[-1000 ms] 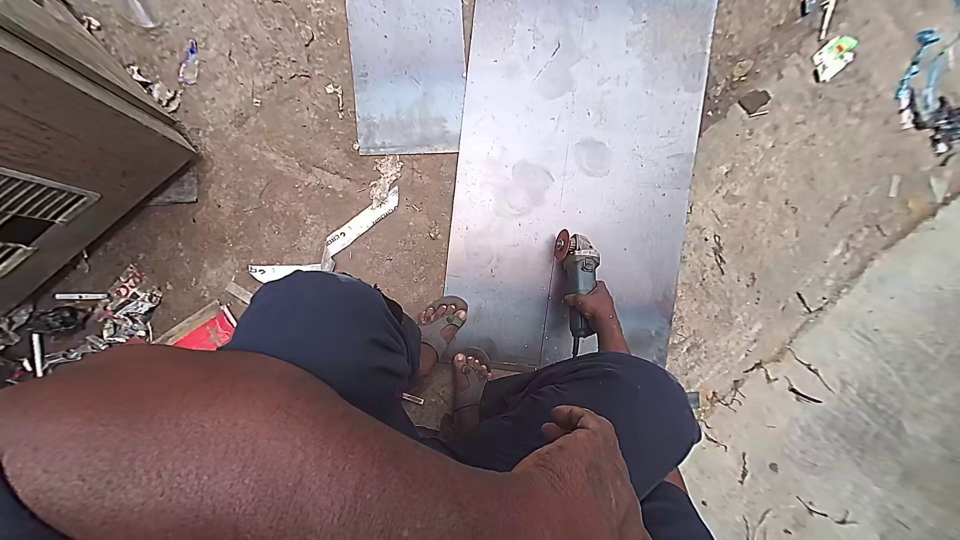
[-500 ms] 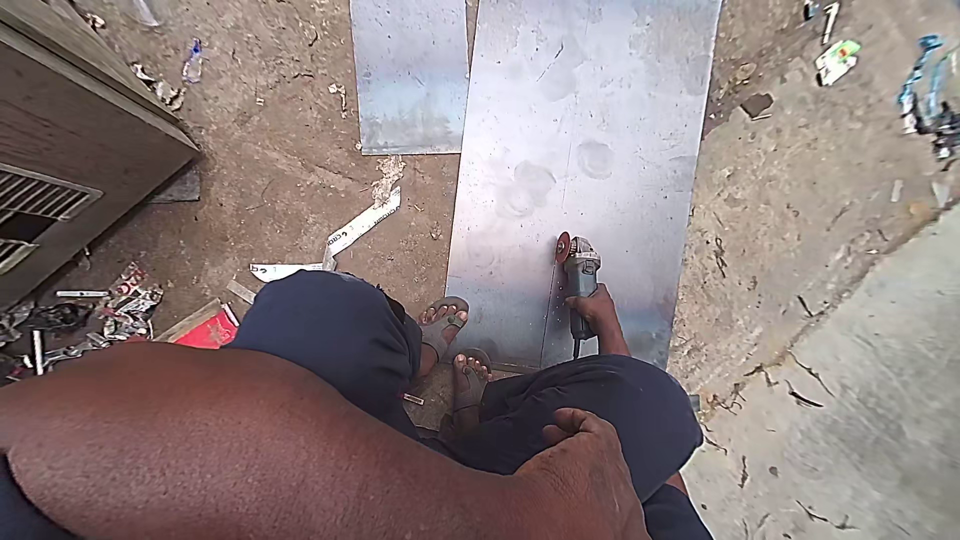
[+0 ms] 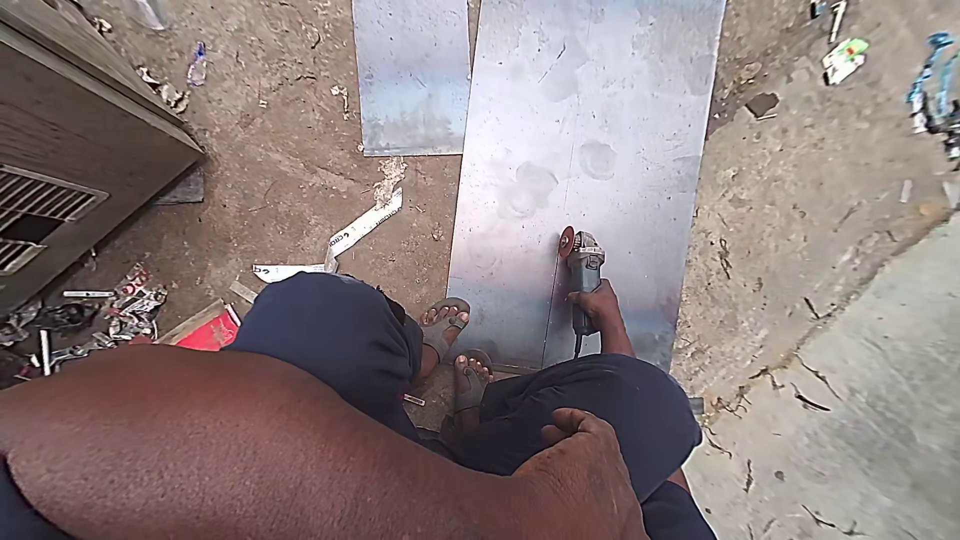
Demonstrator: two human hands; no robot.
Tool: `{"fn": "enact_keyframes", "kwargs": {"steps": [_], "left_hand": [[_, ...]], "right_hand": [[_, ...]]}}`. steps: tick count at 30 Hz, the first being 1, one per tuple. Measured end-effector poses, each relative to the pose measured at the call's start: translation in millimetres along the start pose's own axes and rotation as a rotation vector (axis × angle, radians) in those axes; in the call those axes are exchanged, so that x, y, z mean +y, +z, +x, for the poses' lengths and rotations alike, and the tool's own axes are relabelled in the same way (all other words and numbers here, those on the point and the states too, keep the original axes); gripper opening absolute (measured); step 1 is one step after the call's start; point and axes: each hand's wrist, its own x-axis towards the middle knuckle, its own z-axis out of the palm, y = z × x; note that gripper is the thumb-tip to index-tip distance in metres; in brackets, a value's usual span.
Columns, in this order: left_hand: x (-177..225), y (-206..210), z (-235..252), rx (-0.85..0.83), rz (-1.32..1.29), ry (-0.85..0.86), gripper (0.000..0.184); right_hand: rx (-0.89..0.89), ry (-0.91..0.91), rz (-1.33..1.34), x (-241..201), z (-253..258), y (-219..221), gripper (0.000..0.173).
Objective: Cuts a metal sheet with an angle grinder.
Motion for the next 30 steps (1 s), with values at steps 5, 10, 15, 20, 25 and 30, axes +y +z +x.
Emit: {"fn": "enact_keyframes", "kwargs": {"steps": [5,10,15,20,25,30], "left_hand": [[-0.2,0.3,-0.2,-0.001,0.011,-0.003,0.018],[0.4,-0.3,-1.1,-0.019,0.006,-0.004,0.018],[-0.1,1.6,-3.1,0.013,0.016,-0.003,0.016],[0.1,-0.2,-4.6,-0.001,0.010,-0.009,0.017],[-1.2,0.2,-4.5,-0.010,-0.009,-0.009,0.017],[-0.5,-0.3,-5.4,-0.016,-0.007,-0.009,0.017]], "right_hand": [[-0.005,0.005,-0.002,0.3,0.1,-0.2,0.087],[-0.006,0.005,-0.015,-2.6,-3.4,-1.0,0.087],[-0.012,0.004,0.019,-4.1,-5.4,0.1,0.087],[-0.004,0.000,0.006,-4.1,-4.2,0.7,0.086],[-0.009,0.009,-0.034,-8.1,-8.0,-1.2,0.084],[0.001,0.008,-0.028,-9.5,-9.1,-1.2,0.086]]}}
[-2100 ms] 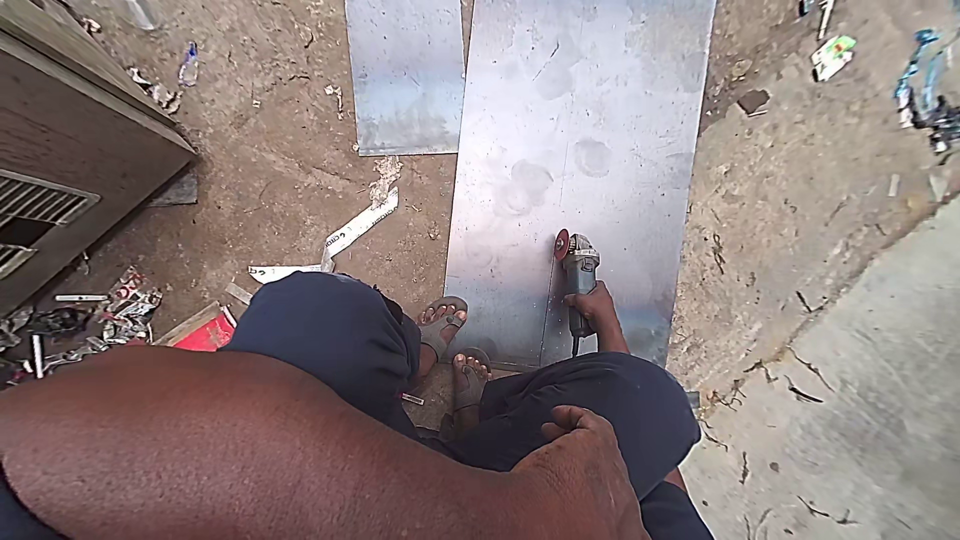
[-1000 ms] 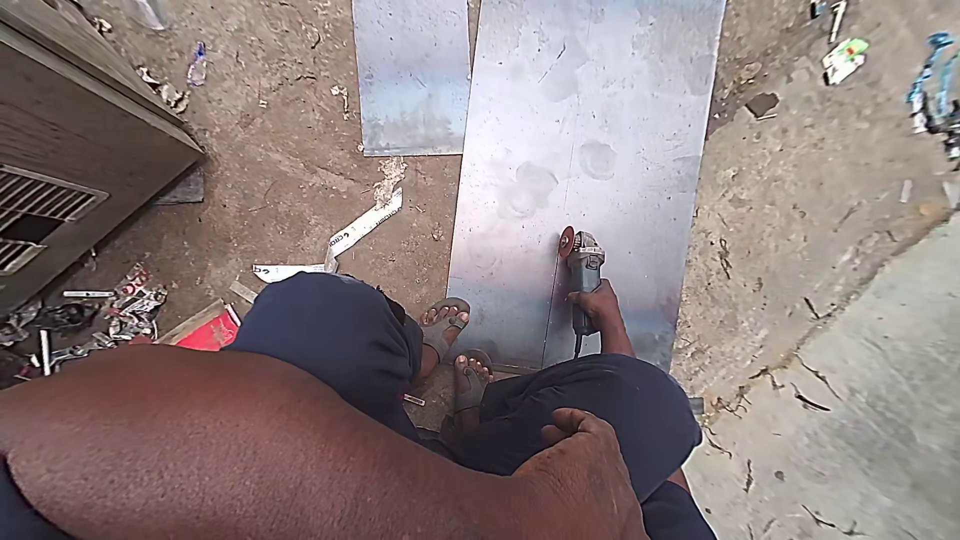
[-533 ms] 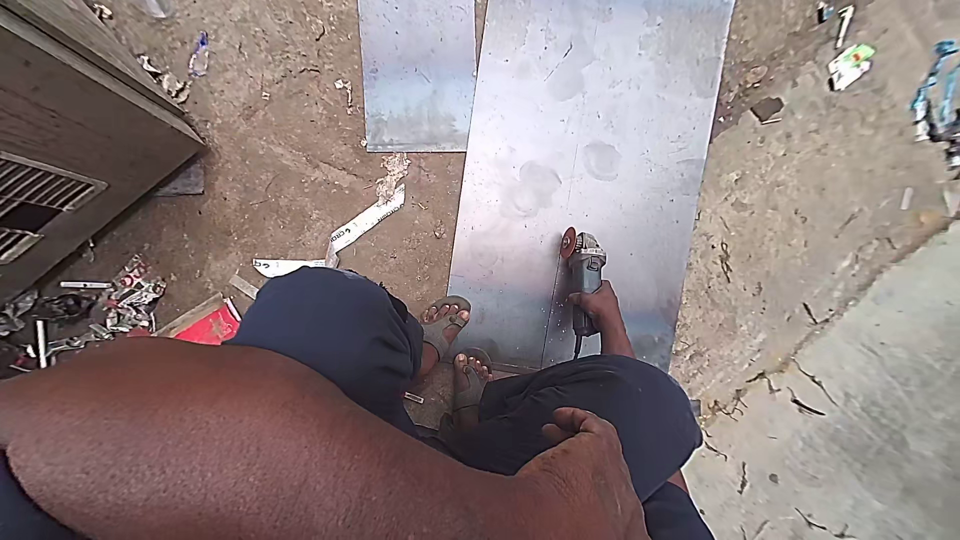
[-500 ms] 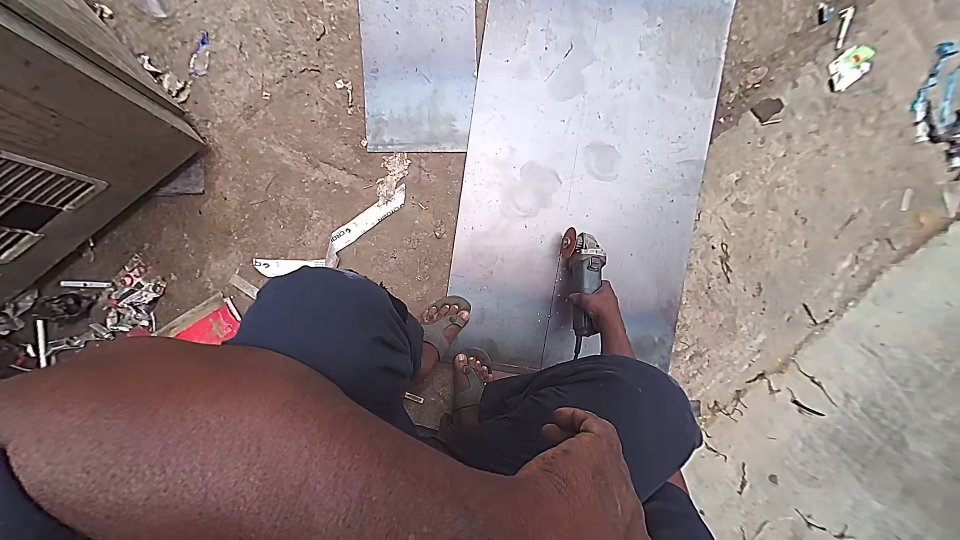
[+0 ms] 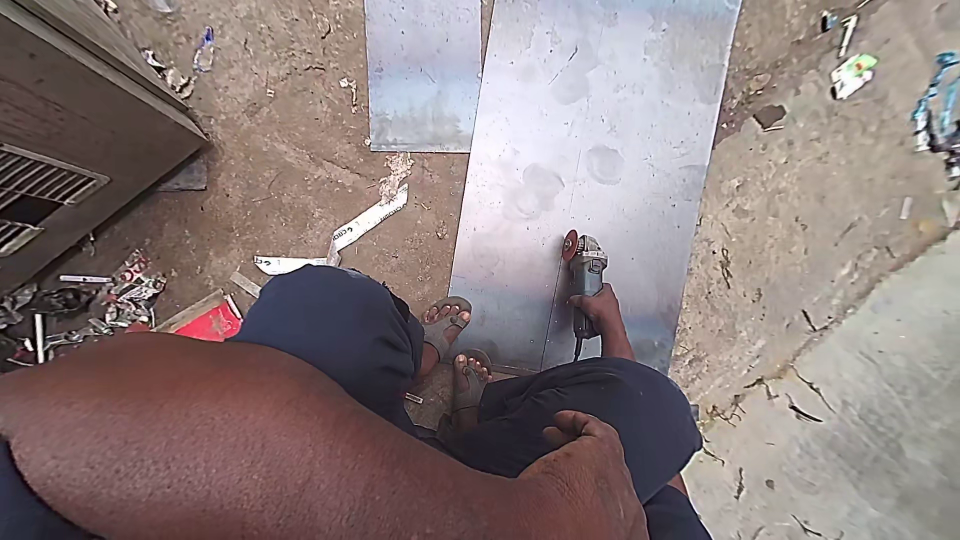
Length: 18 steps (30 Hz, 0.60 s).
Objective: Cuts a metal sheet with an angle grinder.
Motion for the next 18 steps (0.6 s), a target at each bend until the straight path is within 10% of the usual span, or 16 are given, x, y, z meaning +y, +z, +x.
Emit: {"fn": "enact_keyframes", "kwargs": {"steps": [18], "left_hand": [[-2.1,0.6,-0.7,-0.011,0.029,-0.015,0.017]], "right_hand": [[-0.020,-0.010,0.069,2.8,11.0,3.2,0.087]]}}
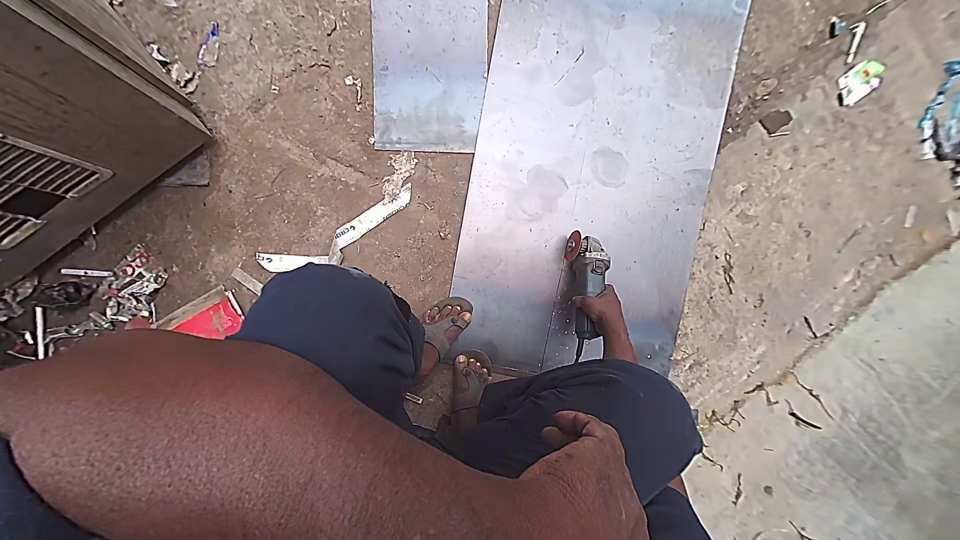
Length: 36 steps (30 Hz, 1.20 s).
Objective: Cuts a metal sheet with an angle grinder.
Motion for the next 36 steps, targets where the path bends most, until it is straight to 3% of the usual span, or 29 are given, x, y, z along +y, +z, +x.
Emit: {"fn": "enact_keyframes", "kwargs": {"steps": [36], "left_hand": [[-2.7,0.5,0.5,-0.013,0.011,-0.017,0.017]], "right_hand": [[0.009,-0.022,-0.036,-5.8,10.7,-3.9,0.087]]}}
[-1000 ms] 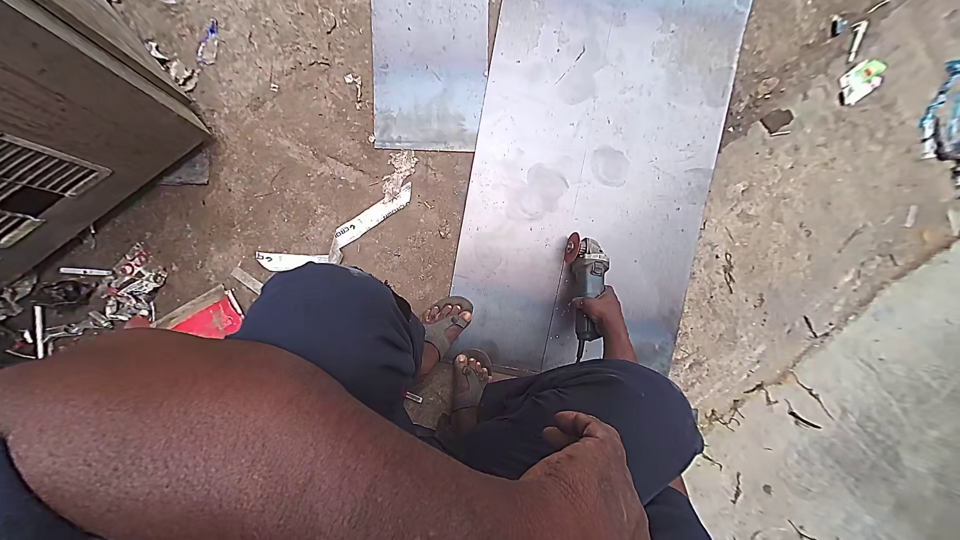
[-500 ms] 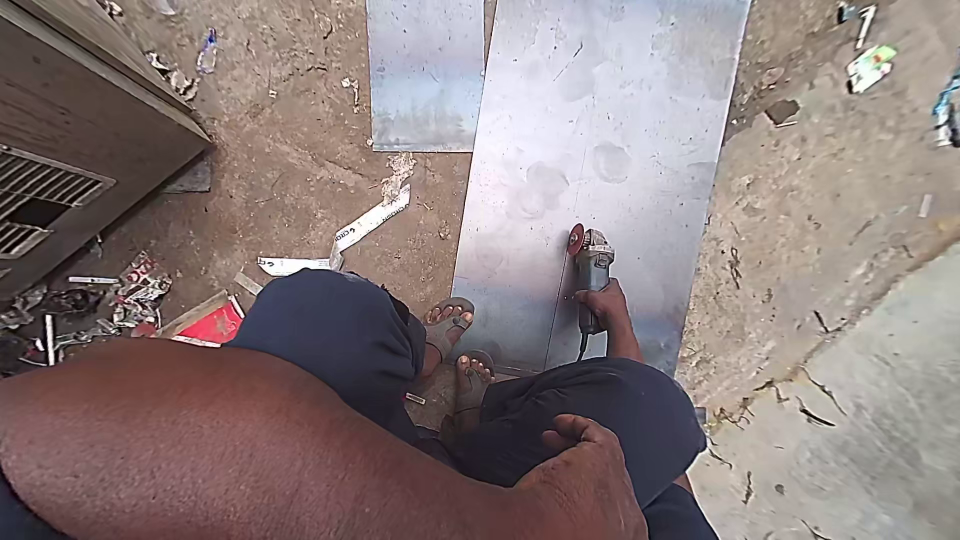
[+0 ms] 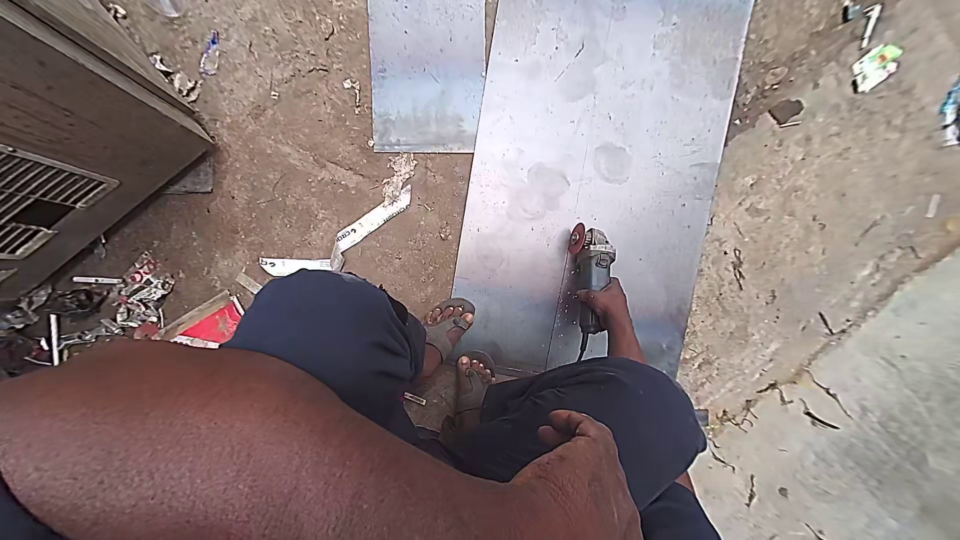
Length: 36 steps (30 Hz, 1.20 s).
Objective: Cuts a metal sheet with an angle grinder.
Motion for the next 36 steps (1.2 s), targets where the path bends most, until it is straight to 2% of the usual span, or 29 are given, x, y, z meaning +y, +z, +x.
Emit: {"fn": "enact_keyframes", "kwargs": {"steps": [36], "left_hand": [[-4.0,5.3,1.3,0.016,-0.010,-0.011,0.019]], "right_hand": [[0.016,0.002,-0.003,-4.5,7.3,-0.5,0.085]]}}
